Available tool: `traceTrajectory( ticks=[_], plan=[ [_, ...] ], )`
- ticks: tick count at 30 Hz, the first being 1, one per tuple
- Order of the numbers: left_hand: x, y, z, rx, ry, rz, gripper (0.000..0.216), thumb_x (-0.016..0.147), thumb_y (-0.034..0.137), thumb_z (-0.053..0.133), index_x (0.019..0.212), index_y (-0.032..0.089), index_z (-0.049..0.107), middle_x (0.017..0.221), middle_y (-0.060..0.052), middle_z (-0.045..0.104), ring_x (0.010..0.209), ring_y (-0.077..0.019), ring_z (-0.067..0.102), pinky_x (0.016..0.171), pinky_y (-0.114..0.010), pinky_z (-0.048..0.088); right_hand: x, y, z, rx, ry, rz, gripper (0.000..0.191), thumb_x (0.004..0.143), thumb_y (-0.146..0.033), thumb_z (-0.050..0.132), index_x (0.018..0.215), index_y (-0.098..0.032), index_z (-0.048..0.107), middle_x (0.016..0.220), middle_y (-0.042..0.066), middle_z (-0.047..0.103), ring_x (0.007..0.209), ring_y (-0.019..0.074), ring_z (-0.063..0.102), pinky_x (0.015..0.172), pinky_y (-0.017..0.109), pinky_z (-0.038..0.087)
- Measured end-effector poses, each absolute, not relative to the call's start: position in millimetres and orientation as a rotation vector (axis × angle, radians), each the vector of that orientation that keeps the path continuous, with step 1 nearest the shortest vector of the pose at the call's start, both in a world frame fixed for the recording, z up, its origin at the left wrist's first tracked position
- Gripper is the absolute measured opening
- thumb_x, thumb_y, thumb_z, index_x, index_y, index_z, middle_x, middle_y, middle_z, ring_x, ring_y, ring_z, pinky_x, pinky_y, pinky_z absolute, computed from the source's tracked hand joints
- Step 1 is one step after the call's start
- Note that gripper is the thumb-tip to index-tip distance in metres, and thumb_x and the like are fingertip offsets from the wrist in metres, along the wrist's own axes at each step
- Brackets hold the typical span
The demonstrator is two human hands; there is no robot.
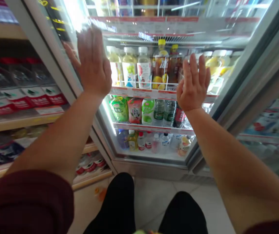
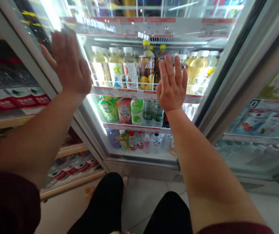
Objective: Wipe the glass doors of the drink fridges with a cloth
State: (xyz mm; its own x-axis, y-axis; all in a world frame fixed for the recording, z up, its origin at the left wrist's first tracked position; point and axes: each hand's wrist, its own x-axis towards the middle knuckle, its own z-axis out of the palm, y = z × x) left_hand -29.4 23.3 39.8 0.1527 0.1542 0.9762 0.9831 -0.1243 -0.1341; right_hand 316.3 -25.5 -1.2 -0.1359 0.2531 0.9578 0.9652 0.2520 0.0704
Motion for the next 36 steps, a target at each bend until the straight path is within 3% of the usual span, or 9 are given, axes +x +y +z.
traceTrajectory(
  ticks=[3,7,13,17,21,24,27,31,36],
  plan=[
    [-18.8,1.0,-25.8,-1.729,-1.146,-1.030,0.064,0.104,0.043,0.031,0.163,0.019,0.023,0.174,0.007,0.012,0.161,-0.0193,-0.003,0.131,-0.043,-0.018,316.9,-24.8,-1.4,-1.158,-1.594,-0.978,0.058,0.102,-0.026,0.027,0.158,-0.016,0.040,0.166,0.005,0.039,0.158,0.0265,0.026,0.130,0.054,0.019],
    [-17.4,-22.6,-73.0,-2.245,-0.932,-0.715,0.048,0.102,0.044,0.039,0.148,0.042,0.049,0.157,0.011,0.050,0.157,-0.0188,0.027,0.134,-0.049,-0.001,317.2,-25.5,0.0,-1.190,-1.589,-0.972,0.059,0.102,-0.028,0.025,0.159,-0.019,0.039,0.167,0.001,0.038,0.158,0.0248,0.026,0.131,0.052,0.017],
    [-81.7,27.0,25.5,-1.572,-1.155,-1.003,0.067,0.103,0.043,0.030,0.165,0.023,0.011,0.174,0.011,0.003,0.160,-0.0166,-0.001,0.121,-0.041,-0.034,315.7,-28.9,0.2,-1.179,-1.593,-0.955,0.059,0.101,-0.026,0.026,0.157,-0.015,0.043,0.165,0.006,0.041,0.157,0.0269,0.029,0.130,0.054,0.019],
    [-65.5,18.8,-10.4,-1.656,-1.200,-1.104,0.068,0.104,0.045,0.027,0.165,0.022,0.009,0.174,0.009,-0.003,0.161,-0.0217,-0.005,0.128,-0.047,-0.022,316.4,-25.6,-1.4,-1.159,-1.578,-0.965,0.059,0.101,-0.027,0.027,0.156,-0.017,0.044,0.164,0.007,0.043,0.157,0.0267,0.029,0.129,0.055,0.020],
    [-26.8,-20.3,-102.9,-2.046,-1.050,-0.899,0.057,0.102,0.046,0.039,0.157,0.034,0.037,0.167,0.006,0.035,0.159,-0.0251,0.019,0.133,-0.053,0.006,317.0,-23.1,-2.3,-1.157,-1.566,-0.977,0.059,0.101,-0.026,0.026,0.156,-0.019,0.043,0.165,0.005,0.043,0.157,0.0260,0.029,0.130,0.053,0.019],
    [-27.9,-22.0,-95.9,-2.085,-1.002,-0.853,0.047,0.102,0.045,0.041,0.150,0.045,0.045,0.159,0.012,0.047,0.151,-0.0189,0.039,0.133,-0.048,0.004,316.5,-23.0,-3.2,-1.163,-1.559,-0.968,0.059,0.101,-0.028,0.026,0.159,-0.023,0.038,0.166,0.002,0.040,0.158,0.0252,0.027,0.130,0.052,0.020],
    [-44.5,-1.7,-18.0,-1.903,-1.093,-1.010,0.061,0.106,0.043,0.032,0.164,0.032,0.018,0.173,0.005,0.013,0.161,-0.0234,0.010,0.127,-0.058,-0.018,316.4,-23.1,-4.5,-1.161,-1.571,-0.956,0.061,0.100,-0.028,0.028,0.160,-0.023,0.037,0.165,0.004,0.041,0.159,0.0267,0.025,0.128,0.056,0.023],
    [-37.9,15.6,51.2,-1.666,-1.248,-1.276,0.068,0.105,0.051,0.027,0.164,0.023,0.011,0.174,0.010,0.002,0.160,-0.0210,-0.005,0.128,-0.052,-0.023,317.8,-20.9,-5.1,-1.127,-1.556,-0.947,0.061,0.099,-0.027,0.031,0.159,-0.022,0.039,0.164,0.007,0.044,0.159,0.0276,0.025,0.127,0.059,0.024],
    [30.7,-10.2,-46.4,-1.888,-1.011,-1.112,0.069,0.106,0.045,0.032,0.164,0.013,0.015,0.175,-0.003,0.009,0.157,-0.0180,-0.024,0.130,-0.042,-0.019,316.4,-17.9,-8.2,-1.090,-1.545,-0.924,0.060,0.099,-0.026,0.033,0.159,-0.025,0.040,0.163,0.007,0.044,0.158,0.0269,0.026,0.127,0.059,0.025]
  ],
)
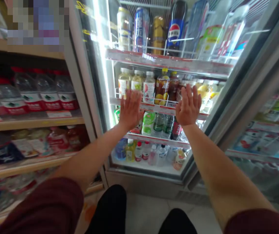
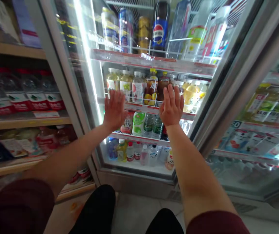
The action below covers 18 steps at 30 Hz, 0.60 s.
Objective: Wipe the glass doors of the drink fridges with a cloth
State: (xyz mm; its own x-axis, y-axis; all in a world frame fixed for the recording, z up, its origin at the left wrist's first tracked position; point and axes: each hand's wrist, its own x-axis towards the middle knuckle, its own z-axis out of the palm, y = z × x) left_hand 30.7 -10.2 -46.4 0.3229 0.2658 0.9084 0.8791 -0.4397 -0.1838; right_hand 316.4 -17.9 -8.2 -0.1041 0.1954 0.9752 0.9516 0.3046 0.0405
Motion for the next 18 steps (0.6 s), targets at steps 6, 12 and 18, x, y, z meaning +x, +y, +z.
traceTrajectory(
  ticks=[6,12,18],
  plan=[
    [49.5,-20.0,-58.2,-2.022,-0.843,-1.035,0.058,0.105,0.049,0.038,0.159,0.028,0.036,0.166,0.000,0.038,0.160,-0.0152,0.010,0.130,-0.034,-0.016,322.9,-34.3,-38.2,-1.053,-1.599,-0.917,0.058,0.098,-0.019,0.033,0.154,-0.019,0.047,0.159,0.013,0.050,0.155,0.0261,0.035,0.122,0.054,0.037],
    [72.9,-1.3,26.6,-1.895,-0.970,-1.634,0.079,0.104,0.063,0.020,0.166,0.014,0.015,0.173,-0.014,0.009,0.160,-0.0280,-0.009,0.130,-0.053,-0.008,317.0,-55.3,-29.3,-0.811,-1.661,-0.870,0.048,0.099,-0.016,0.038,0.144,-0.018,0.056,0.143,0.013,0.065,0.137,0.0236,0.056,0.116,0.048,0.047],
    [130.9,-21.5,-49.6,-2.192,-0.739,-1.706,0.070,0.107,0.053,0.007,0.166,0.019,-0.009,0.173,-0.014,0.012,0.161,-0.0213,0.005,0.132,-0.045,0.015,261.9,-47.6,-17.1,-0.826,-1.885,-0.847,0.055,0.104,-0.025,0.040,0.159,-0.015,0.039,0.160,0.014,0.047,0.147,0.0246,0.044,0.122,0.044,0.040]
  ],
)
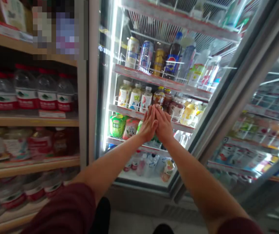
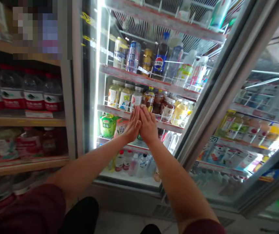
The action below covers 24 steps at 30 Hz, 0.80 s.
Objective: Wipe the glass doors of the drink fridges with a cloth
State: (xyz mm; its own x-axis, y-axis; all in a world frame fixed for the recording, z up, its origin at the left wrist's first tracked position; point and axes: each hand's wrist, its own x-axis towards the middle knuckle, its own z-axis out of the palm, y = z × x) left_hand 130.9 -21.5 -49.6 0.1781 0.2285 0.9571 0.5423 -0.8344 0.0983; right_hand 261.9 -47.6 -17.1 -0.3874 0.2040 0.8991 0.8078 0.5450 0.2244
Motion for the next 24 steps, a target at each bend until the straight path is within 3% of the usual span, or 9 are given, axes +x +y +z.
traceTrajectory(
  ticks=[3,8,11,15,19,22,24],
  plan=[
    [104.0,-32.3,-83.7,-2.168,-0.675,-1.668,0.068,0.108,0.052,0.013,0.166,0.021,-0.006,0.172,-0.015,0.017,0.160,-0.0225,0.015,0.129,-0.045,0.026,261.1,-44.6,-59.5,-0.869,-2.013,-0.872,0.059,0.103,-0.019,0.043,0.161,-0.019,0.035,0.164,0.010,0.043,0.150,0.0256,0.040,0.124,0.045,0.037],
    [16.5,-26.7,-114.0,-1.923,-0.833,-1.288,0.062,0.107,0.040,0.038,0.165,0.029,0.021,0.168,-0.010,0.030,0.160,-0.0264,0.013,0.130,-0.053,0.014,302.1,-52.4,-127.2,-0.646,-2.283,-1.093,0.058,0.098,-0.005,0.043,0.153,-0.022,0.049,0.151,0.003,0.060,0.140,0.0207,0.053,0.114,0.035,0.044],
    [-10.5,-8.6,-125.2,-1.818,-0.972,-1.177,0.059,0.105,0.037,0.041,0.162,0.026,0.031,0.165,-0.010,0.037,0.160,-0.0258,0.013,0.131,-0.052,0.010,317.5,-47.8,-101.7,-0.569,-2.253,-1.192,0.057,0.099,-0.005,0.044,0.153,-0.023,0.048,0.150,0.002,0.061,0.143,0.0171,0.051,0.120,0.034,0.036],
    [-13.0,9.5,-136.3,-1.727,-1.000,-1.137,0.054,0.105,0.037,0.040,0.156,0.021,0.045,0.162,-0.010,0.043,0.160,-0.0266,0.014,0.131,-0.051,0.007,311.0,-29.3,-41.2,-0.728,-1.773,-1.130,0.061,0.101,-0.012,0.046,0.161,-0.021,0.034,0.159,0.011,0.049,0.156,0.0245,0.032,0.125,0.049,0.033],
    [-11.9,9.9,-139.6,-1.714,-1.033,-1.098,0.054,0.103,0.038,0.041,0.155,0.022,0.047,0.161,-0.010,0.044,0.160,-0.0267,0.016,0.131,-0.051,0.006,293.9,-26.7,-70.2,-0.740,-1.700,-1.069,0.067,0.100,-0.010,0.044,0.164,-0.022,0.026,0.162,0.012,0.045,0.157,0.0264,0.030,0.124,0.051,0.037],
    [-13.5,6.9,-137.9,-1.681,-1.002,-1.099,0.056,0.103,0.036,0.042,0.157,0.022,0.044,0.161,-0.010,0.044,0.160,-0.0256,0.012,0.131,-0.050,0.007,281.0,-37.8,-121.7,-0.637,-2.000,-1.051,0.070,0.099,-0.004,0.041,0.164,-0.022,0.024,0.158,0.009,0.051,0.153,0.0203,0.038,0.124,0.039,0.039],
    [-14.3,6.0,-136.7,-1.648,-0.957,-1.113,0.058,0.103,0.036,0.042,0.159,0.021,0.039,0.161,-0.010,0.043,0.160,-0.0240,0.008,0.131,-0.049,0.007,274.8,-42.2,-130.8,-0.551,-2.166,-1.050,0.071,0.099,-0.002,0.040,0.164,-0.023,0.023,0.154,0.005,0.056,0.148,0.0157,0.046,0.124,0.032,0.037]
  ],
)
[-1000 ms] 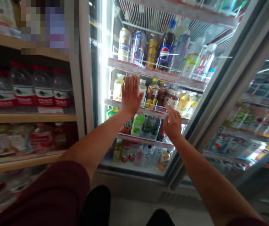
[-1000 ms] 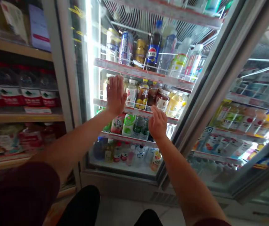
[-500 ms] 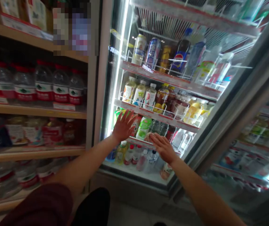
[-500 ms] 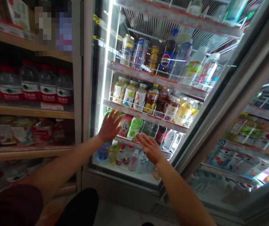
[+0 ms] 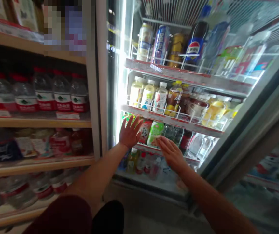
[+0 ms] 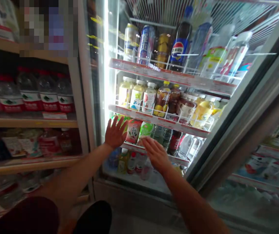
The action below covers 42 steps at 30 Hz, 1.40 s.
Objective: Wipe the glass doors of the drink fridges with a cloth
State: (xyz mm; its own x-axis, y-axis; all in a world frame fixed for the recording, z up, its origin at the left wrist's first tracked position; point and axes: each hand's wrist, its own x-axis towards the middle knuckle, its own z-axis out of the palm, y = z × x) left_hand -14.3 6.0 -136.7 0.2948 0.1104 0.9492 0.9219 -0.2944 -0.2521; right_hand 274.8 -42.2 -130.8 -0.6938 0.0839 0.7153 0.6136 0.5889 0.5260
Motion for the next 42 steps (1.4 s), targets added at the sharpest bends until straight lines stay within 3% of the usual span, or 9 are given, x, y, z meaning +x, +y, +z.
traceTrajectory(
  ticks=[7,11,15,17,23,29,32,38,42],
  plan=[
    [-15.3,8.4,-137.3,-1.628,-0.974,-1.104,0.060,0.103,0.035,0.042,0.161,0.022,0.035,0.163,-0.010,0.041,0.160,-0.0246,0.007,0.131,-0.050,0.008,268.3,-26.0,-53.8,-0.748,-1.731,-0.951,0.073,0.101,-0.007,0.038,0.166,-0.028,0.012,0.162,0.005,0.045,0.156,0.0220,0.031,0.128,0.046,0.032],
    [-14.2,6.4,-134.6,-1.606,-0.903,-1.127,0.069,0.103,0.033,0.044,0.166,0.021,0.020,0.166,-0.011,0.033,0.160,-0.0246,0.008,0.131,-0.050,0.010,251.2,-32.5,-106.0,-0.698,-1.837,-0.920,0.071,0.100,-0.009,0.041,0.166,-0.020,0.016,0.158,0.007,0.051,0.155,0.0203,0.034,0.126,0.041,0.034],
    [-15.0,4.6,-132.0,-1.604,-0.891,-1.132,0.070,0.102,0.030,0.044,0.166,0.024,0.016,0.169,-0.009,0.024,0.160,-0.0248,0.009,0.131,-0.051,0.011,239.8,-37.7,-141.3,-0.447,-2.158,-0.987,0.061,0.099,-0.007,0.044,0.159,-0.014,0.036,0.152,0.005,0.059,0.145,0.0148,0.049,0.119,0.031,0.043],
    [-16.5,5.7,-132.7,-1.620,-0.901,-1.140,0.071,0.102,0.029,0.045,0.166,0.025,0.016,0.169,-0.009,0.024,0.160,-0.0257,0.010,0.131,-0.053,0.011,243.2,-33.7,-117.6,-0.487,-2.153,-0.968,0.061,0.098,-0.008,0.044,0.158,-0.014,0.038,0.155,0.005,0.056,0.149,0.0170,0.045,0.121,0.034,0.042],
    [-19.8,9.2,-137.7,-1.637,-0.973,-1.116,0.074,0.101,0.027,0.047,0.167,0.028,0.012,0.170,-0.010,0.024,0.160,-0.0294,0.010,0.130,-0.060,0.013,239.4,-24.9,-38.0,-0.776,-1.728,-0.809,0.072,0.098,-0.010,0.039,0.166,-0.020,0.016,0.165,0.006,0.042,0.158,0.0219,0.027,0.130,0.045,0.029],
    [-21.8,7.2,-136.7,-1.617,-0.973,-1.083,0.070,0.104,0.028,0.043,0.167,0.028,0.011,0.172,-0.008,0.015,0.160,-0.0273,0.006,0.131,-0.058,0.012,207.9,-28.2,-126.1,-0.445,-2.062,-0.923,0.051,0.100,-0.018,0.047,0.150,-0.011,0.051,0.157,0.008,0.054,0.149,0.0210,0.044,0.121,0.035,0.041],
    [-22.0,6.4,-135.8,-1.592,-0.998,-1.042,0.071,0.104,0.027,0.041,0.167,0.027,0.009,0.173,-0.008,0.012,0.161,-0.0276,0.005,0.130,-0.059,0.014,216.4,-25.2,-124.7,-0.356,-2.112,-0.914,0.043,0.100,-0.019,0.050,0.141,-0.012,0.060,0.153,0.007,0.058,0.145,0.0201,0.048,0.119,0.035,0.043],
    [-21.8,3.2,-135.6,-1.582,-1.016,-1.009,0.071,0.103,0.024,0.038,0.167,0.026,0.007,0.173,-0.009,0.009,0.161,-0.0286,0.002,0.129,-0.064,0.016,241.5,-22.9,-56.4,-0.623,-1.660,-0.741,0.062,0.098,-0.010,0.038,0.160,-0.015,0.036,0.162,0.007,0.045,0.155,0.0200,0.034,0.128,0.037,0.028],
    [-21.5,3.0,-135.7,-1.577,-1.035,-1.004,0.071,0.103,0.024,0.038,0.167,0.025,0.006,0.173,-0.011,0.010,0.161,-0.0288,0.002,0.128,-0.065,0.015,220.4,-24.9,-97.4,-0.546,-1.781,-0.768,0.059,0.098,-0.014,0.044,0.158,-0.013,0.041,0.160,0.008,0.049,0.150,0.0209,0.043,0.124,0.036,0.035]
  ],
)
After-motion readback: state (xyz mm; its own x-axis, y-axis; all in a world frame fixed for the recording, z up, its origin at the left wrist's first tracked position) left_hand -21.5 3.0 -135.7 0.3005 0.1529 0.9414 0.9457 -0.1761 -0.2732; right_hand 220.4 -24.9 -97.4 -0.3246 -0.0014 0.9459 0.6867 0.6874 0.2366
